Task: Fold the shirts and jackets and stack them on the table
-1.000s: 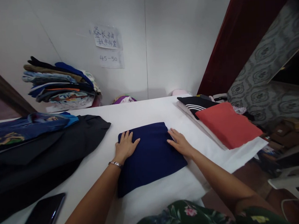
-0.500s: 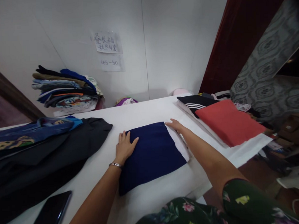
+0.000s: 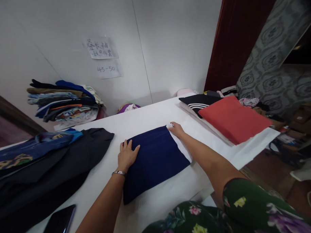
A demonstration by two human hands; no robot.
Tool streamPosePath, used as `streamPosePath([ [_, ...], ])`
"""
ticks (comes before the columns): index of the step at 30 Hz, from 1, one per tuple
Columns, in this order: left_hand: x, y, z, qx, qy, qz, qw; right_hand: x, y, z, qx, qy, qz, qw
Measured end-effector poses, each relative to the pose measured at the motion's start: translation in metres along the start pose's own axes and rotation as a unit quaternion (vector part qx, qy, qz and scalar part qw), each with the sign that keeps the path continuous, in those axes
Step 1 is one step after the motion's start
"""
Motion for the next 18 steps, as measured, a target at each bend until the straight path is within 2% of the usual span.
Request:
streamPosePath([
  [5, -0.001, 0.001, 0.002, 0.004, -0.007, 0.002, 1.0, 0.013, -0.006, -0.004, -0.013, -0.007, 0.025, 1.0],
  [8, 0.003, 0.0, 0.005, 0.021, -0.039, -0.021, 0.999, 0.03, -0.025, -0.01, -0.024, 0.015, 0.051, 0.998],
  [13, 0.017, 0.001, 0.021, 0.112, -0.149, -0.074, 0.98, 0.059, -0.082, -0.036, -0.071, 0.135, 0.092, 0.984],
  [16, 0.016, 0.001, 0.039, 0.191, -0.18, -0.037, 0.964, 0.071, -0.122, -0.055, -0.117, 0.214, 0.097, 0.965],
  [18, 0.011, -0.002, 0.051, 0.223, -0.191, -0.005, 0.956, 0.072, -0.145, -0.061, -0.145, 0.285, 0.111, 0.941],
])
Point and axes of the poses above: each hand's wrist, its own y-axis towards the middle knuckle, its own x-axis out of the back of the hand, z = x × y, the point moved 7 cm from there along y, towards the middle knuckle, and after that the axes turned 10 degrees about -z, right-handed, at the moved point
